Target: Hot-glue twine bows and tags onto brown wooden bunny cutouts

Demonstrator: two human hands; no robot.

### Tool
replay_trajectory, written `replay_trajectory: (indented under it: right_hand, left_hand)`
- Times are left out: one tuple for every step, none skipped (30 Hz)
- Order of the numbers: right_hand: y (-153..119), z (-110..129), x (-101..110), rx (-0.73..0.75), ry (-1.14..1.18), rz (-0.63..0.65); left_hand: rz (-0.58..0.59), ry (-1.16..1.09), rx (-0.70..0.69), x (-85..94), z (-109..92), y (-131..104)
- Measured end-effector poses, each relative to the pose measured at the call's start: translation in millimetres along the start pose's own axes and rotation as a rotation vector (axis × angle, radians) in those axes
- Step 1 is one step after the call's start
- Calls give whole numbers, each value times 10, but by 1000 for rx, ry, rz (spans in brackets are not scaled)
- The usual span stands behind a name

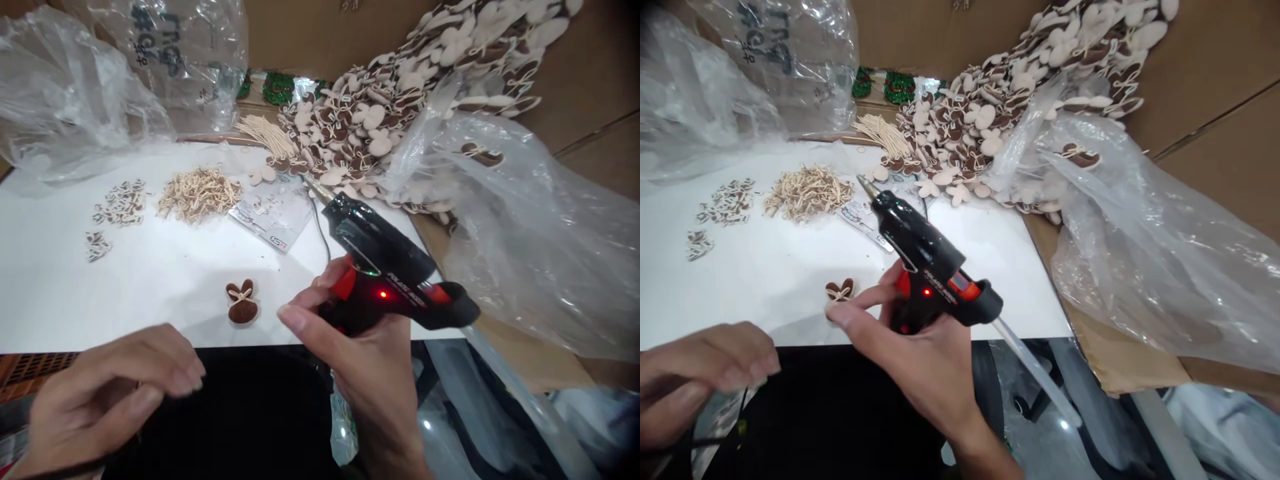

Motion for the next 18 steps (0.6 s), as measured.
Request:
replay_trajectory:
  right_hand:
    - [22, 7, 57, -1, -5, 7]
    - [45, 7, 114, -6, -26, 29]
    - [66, -5, 163, -25, -62, 73]
    - [87, -2, 222, -7, -106, 107]
    - [105, -25, 278, -27, -161, 151]
    - [121, -37, 342, -27, -192, 177]
    - [137, -59, 408, -43, -227, 197]
    - [148, -82, 460, -58, -261, 231]
    - [159, -100, 509, -69, -291, 254]
    - [168, -119, 548, -81, -323, 280]
    - [177, -137, 580, -92, -358, 300]
    - [184, -159, 602, -107, -388, 319]
    - [187, -191, 612, -136, -414, 341]
    - [188, -231, 614, -176, -431, 364]
    - [185, -277, 607, -225, -440, 388]
    - [180, -322, 594, -275, -443, 408]
    - [176, -361, 578, -314, -445, 422]
    - [174, -392, 558, -341, -452, 430]
  left_hand:
    - [-58, 34, -2, 86, -17, 29]
    - [-115, 84, 0, 148, -23, 73]
    - [-157, 148, 1, 178, -21, 128]
    - [-176, 225, -1, 174, -12, 193]
    - [-171, 297, -4, 139, 6, 262]
    - [-151, 355, -15, 79, 25, 331]
    - [-123, 397, -40, 3, 40, 394]
    - [-97, 428, -64, -78, 56, 449]
    - [-77, 447, -89, -158, 71, 495]
    - [-60, 459, -106, -234, 87, 531]
    - [-46, 466, -123, -303, 100, 558]
    - [-33, 468, -139, -364, 112, 578]
    - [-23, 470, -156, -413, 121, 589]
    - [-21, 471, -178, -449, 126, 594]
    - [-23, 473, -201, -472, 128, 593]
    - [-28, 476, -218, -484, 133, 589]
    - [-33, 476, -230, -488, 139, 583]
    - [-35, 475, -235, -488, 147, 576]
Point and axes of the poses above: each hand's wrist, its own y-axis towards the middle knuckle, its own x-axis out of the back of the hand, z = x × y, the point moved 6 cm from there along y, towards the middle knuckle
